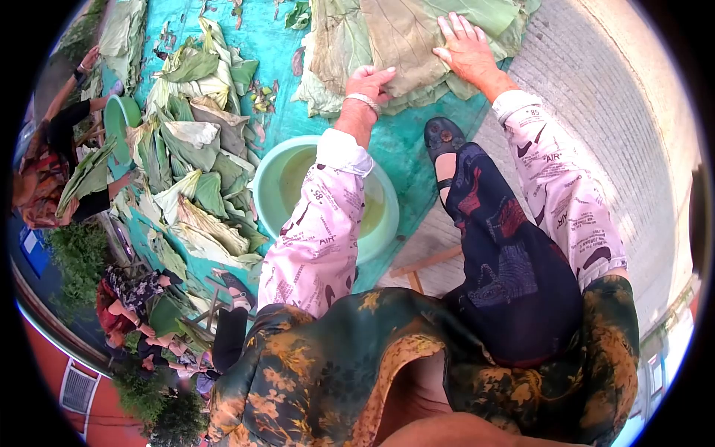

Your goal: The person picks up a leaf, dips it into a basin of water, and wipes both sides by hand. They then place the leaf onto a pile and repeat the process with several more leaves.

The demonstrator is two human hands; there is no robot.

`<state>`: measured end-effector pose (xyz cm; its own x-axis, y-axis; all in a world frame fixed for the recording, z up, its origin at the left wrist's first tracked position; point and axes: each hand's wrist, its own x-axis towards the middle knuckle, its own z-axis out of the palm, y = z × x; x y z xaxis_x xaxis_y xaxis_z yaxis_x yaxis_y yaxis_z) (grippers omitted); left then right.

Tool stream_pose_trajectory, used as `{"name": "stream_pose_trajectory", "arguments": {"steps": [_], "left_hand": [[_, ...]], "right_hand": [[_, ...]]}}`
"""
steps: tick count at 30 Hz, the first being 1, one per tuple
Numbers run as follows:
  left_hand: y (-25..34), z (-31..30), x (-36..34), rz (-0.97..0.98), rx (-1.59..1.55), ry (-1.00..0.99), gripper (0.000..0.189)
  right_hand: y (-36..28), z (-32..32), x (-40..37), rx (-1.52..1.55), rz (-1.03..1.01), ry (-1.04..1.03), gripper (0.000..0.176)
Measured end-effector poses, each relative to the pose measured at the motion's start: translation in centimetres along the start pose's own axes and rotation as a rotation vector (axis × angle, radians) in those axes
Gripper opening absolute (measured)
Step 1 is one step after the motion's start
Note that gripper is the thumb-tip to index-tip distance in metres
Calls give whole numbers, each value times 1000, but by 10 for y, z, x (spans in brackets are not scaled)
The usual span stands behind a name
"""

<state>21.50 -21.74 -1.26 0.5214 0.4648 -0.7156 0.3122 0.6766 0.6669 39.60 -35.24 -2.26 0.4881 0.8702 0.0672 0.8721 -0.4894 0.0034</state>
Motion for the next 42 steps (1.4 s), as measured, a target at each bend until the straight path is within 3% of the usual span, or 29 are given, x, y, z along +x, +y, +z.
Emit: {"name": "stream_pose_trajectory", "arguments": {"steps": [8, 11, 14, 15, 21, 24, 25, 28, 31, 33, 38, 42], "left_hand": [[-2, -14, -8, 59, -93, 157, 36], [-11, -8, 0, 310, -31, 326, 27], [-17, -9, 12, 469, 260, 406, 24], [-19, -11, 15, 366, 251, 379, 24], [-18, -24, 22, 382, 428, 355, 22], [-23, -24, 30, 430, 485, 384, 21], [-25, -23, 29, 516, 523, 413, 21], [-29, -24, 36, 428, 461, 386, 20], [-23, -22, 29, 396, 425, 357, 21], [-20, -21, 24, 368, 407, 344, 21], [-9, -14, 13, 387, 255, 258, 23], [-1, -10, 21, 379, 376, 288, 27]], "right_hand": [[6, 9, 2, 51, -21, 55, 62], [6, 11, 2, 35, -22, 79, 62], [6, 11, 1, 23, -16, 44, 63], [6, 9, 3, 19, -12, 31, 64], [3, -5, 10, 61, 54, -70, 62], [-4, -37, 19, 103, 167, 38, 61], [-10, -47, 21, 118, 89, 220, 62], [-44, -89, 34, 253, -192, 359, 46], [-64, -34, 52, 190, -263, 239, 62], [-58, -7, 52, 104, -254, 180, 62], [-58, 7, 51, 76, -226, 141, 62], [-56, 11, 48, 100, -221, 161, 62]]}}
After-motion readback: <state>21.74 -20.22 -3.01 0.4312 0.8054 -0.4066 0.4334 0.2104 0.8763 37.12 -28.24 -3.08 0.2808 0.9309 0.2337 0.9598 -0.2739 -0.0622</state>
